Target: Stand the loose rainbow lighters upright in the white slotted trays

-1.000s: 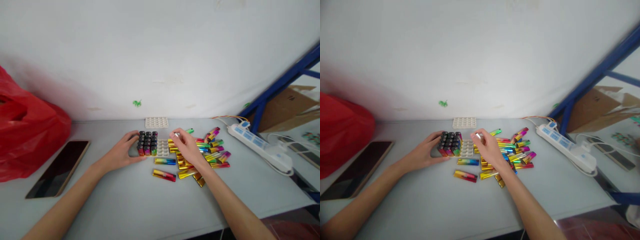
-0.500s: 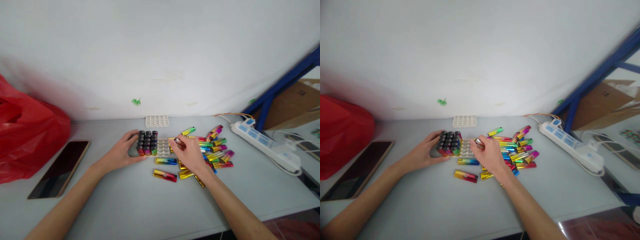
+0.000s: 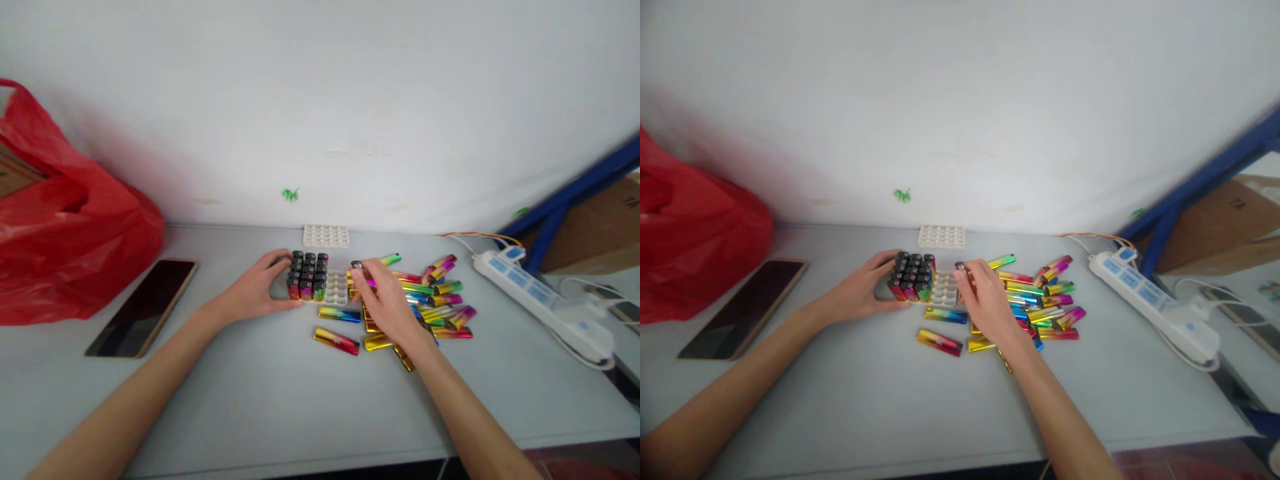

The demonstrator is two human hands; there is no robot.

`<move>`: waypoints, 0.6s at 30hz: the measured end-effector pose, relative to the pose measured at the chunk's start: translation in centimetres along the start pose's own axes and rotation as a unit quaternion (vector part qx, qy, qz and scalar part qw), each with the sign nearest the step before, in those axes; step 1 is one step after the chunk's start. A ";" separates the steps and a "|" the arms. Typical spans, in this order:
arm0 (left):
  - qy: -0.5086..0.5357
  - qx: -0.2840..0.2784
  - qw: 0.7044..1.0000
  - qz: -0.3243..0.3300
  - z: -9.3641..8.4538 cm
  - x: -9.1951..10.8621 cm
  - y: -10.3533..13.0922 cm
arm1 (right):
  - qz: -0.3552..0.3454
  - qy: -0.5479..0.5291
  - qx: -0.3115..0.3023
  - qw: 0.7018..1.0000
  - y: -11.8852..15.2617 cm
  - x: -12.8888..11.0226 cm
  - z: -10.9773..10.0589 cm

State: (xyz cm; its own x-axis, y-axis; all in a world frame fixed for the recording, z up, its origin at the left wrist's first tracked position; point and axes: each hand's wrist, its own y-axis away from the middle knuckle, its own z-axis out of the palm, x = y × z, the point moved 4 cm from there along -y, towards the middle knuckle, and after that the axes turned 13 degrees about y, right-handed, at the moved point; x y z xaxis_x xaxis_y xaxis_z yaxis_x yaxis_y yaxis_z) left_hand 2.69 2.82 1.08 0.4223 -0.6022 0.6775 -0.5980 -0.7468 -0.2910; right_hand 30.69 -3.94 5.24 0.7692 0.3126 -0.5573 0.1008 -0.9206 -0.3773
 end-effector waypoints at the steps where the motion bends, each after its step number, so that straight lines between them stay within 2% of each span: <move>1: -0.001 -0.003 1.000 -0.004 0.0 0.0 0.0 | -0.015 -0.003 -0.001 1.000 0.0 -0.1 -0.1; 3: -0.004 -0.012 1.000 -0.009 0.1 0.0 0.0 | -0.029 0.007 -0.004 1.000 -0.1 -0.1 -0.2; 7: -0.006 -0.019 1.000 -0.014 0.3 -0.1 0.1 | -0.005 0.028 -0.034 0.999 -0.4 0.4 0.1; 10: -0.005 -0.015 1.000 -0.018 0.3 0.0 0.1 | -0.003 0.036 -0.031 0.999 -1.0 0.6 0.6; 18: -0.003 -0.009 1.000 -0.015 0.3 -0.1 0.1 | -0.066 0.073 -0.041 0.994 -2.6 1.0 2.0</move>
State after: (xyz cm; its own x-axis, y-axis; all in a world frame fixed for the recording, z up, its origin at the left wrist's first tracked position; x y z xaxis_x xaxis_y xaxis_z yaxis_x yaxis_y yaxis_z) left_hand 2.79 2.70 0.75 0.4444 -0.5819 0.6811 -0.5976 -0.7590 -0.2585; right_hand 29.95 -0.75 4.21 0.8283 0.4006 -0.3916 0.2541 -0.8916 -0.3748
